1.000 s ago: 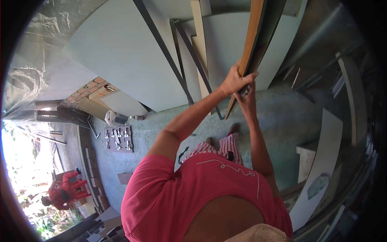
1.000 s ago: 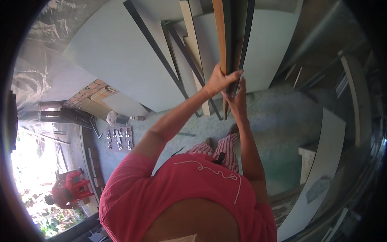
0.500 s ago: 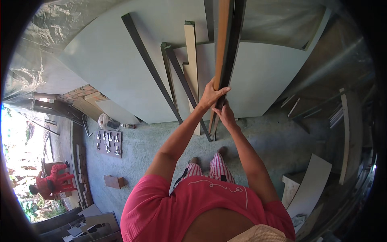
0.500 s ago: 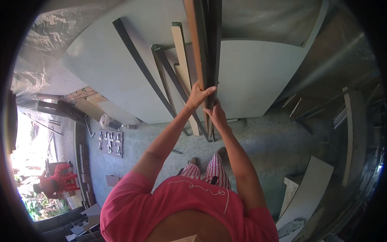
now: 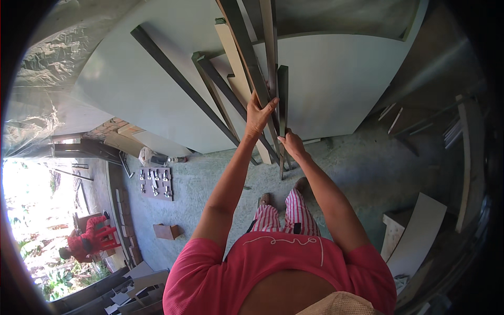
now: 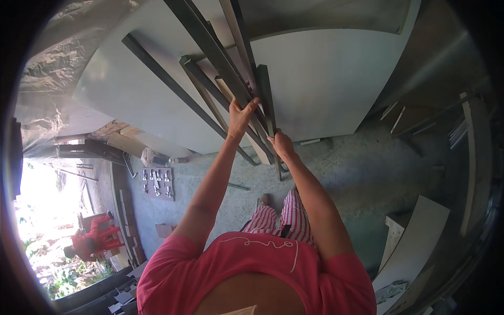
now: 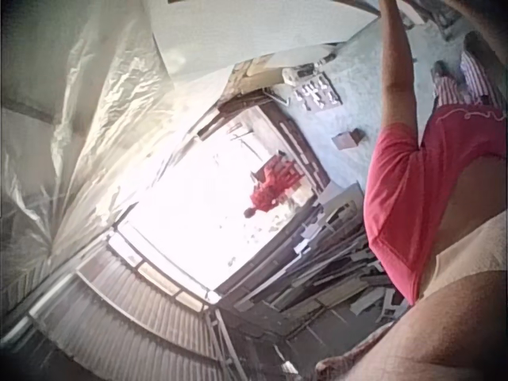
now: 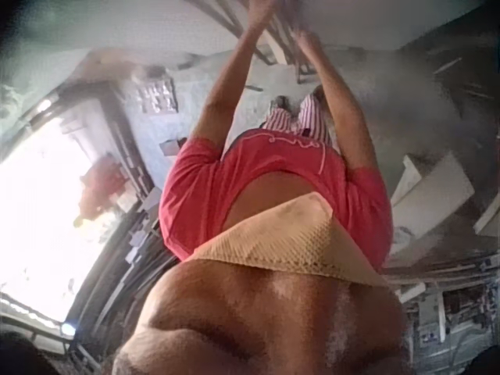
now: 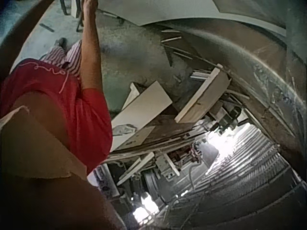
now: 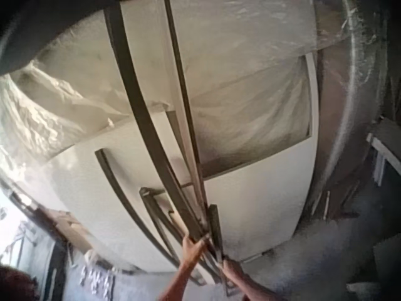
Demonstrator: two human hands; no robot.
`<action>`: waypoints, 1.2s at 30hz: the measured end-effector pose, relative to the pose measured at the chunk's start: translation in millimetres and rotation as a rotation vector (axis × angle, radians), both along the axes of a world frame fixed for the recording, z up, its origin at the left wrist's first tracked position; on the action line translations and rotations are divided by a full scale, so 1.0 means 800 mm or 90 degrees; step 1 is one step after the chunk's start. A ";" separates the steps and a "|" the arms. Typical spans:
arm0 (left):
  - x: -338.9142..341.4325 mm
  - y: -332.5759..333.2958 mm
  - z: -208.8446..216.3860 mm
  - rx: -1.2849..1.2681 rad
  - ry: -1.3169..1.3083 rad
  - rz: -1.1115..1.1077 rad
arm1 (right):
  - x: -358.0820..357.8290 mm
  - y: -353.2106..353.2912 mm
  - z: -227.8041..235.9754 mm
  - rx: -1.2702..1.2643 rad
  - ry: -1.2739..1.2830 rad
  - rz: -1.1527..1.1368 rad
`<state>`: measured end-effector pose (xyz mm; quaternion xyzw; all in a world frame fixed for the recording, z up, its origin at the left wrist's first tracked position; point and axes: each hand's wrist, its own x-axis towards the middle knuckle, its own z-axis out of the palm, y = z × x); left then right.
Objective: The person chisels a piece on a workbench using a chisel and a wooden block. The person then walks to another section of the workshop, gathers long wooden strips, and stands them upright against a panel.
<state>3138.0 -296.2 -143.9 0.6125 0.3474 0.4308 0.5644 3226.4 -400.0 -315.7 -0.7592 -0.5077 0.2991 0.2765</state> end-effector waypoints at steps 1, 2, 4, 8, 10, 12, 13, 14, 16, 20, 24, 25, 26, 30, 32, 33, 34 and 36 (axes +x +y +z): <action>-0.001 -0.003 -0.002 -0.001 -0.016 0.010 | 0.000 -0.002 0.002 -0.029 -0.007 0.020; 0.003 -0.003 -0.002 0.000 -0.035 0.017 | 0.004 -0.003 -0.004 -0.029 -0.009 0.016; 0.011 -0.006 0.006 0.000 -0.016 -0.017 | 0.017 -0.015 -0.023 0.063 -0.019 0.001; -0.001 -0.003 0.004 -0.008 0.067 -0.023 | 0.024 -0.028 -0.012 0.018 0.021 -0.004; -0.007 0.005 -0.002 -0.003 0.065 -0.042 | 0.032 -0.030 -0.004 0.027 0.010 0.002; -0.014 0.002 -0.006 -0.005 0.065 -0.057 | 0.040 -0.034 0.009 0.028 0.007 0.022; -0.017 0.000 -0.006 -0.005 0.062 -0.050 | 0.046 -0.030 0.015 0.027 0.007 0.024; -0.016 -0.002 -0.005 -0.004 0.057 -0.045 | 0.060 -0.026 0.015 0.040 -0.011 0.011; -0.014 -0.007 -0.004 -0.009 0.052 -0.044 | 0.092 -0.013 0.017 0.056 -0.029 0.001; -0.016 -0.021 -0.002 -0.045 0.062 -0.036 | 0.126 0.009 0.014 -0.032 -0.032 -0.011; -0.017 -0.037 0.013 0.050 0.068 -0.025 | 0.098 0.027 0.003 -0.049 -0.098 0.016; -0.019 -0.044 0.017 0.048 0.070 -0.030 | 0.083 0.029 0.003 -0.049 -0.088 0.013; -0.018 -0.052 0.023 0.036 0.056 -0.031 | 0.072 0.033 -0.005 -0.063 -0.093 -0.004; -0.045 -0.063 0.001 0.065 0.004 0.001 | 0.019 0.045 0.031 -0.128 -0.105 -0.002; -0.044 -0.082 0.017 0.047 0.029 -0.026 | 0.015 0.053 0.034 -0.135 -0.111 0.004; -0.045 -0.085 0.014 0.044 0.029 -0.027 | 0.011 0.055 0.033 -0.137 -0.118 0.016; -0.045 -0.087 0.008 0.045 0.012 0.018 | 0.007 0.055 0.032 -0.130 -0.147 0.031; -0.048 -0.079 0.008 0.052 -0.002 0.072 | 0.000 0.062 0.036 -0.119 -0.148 0.038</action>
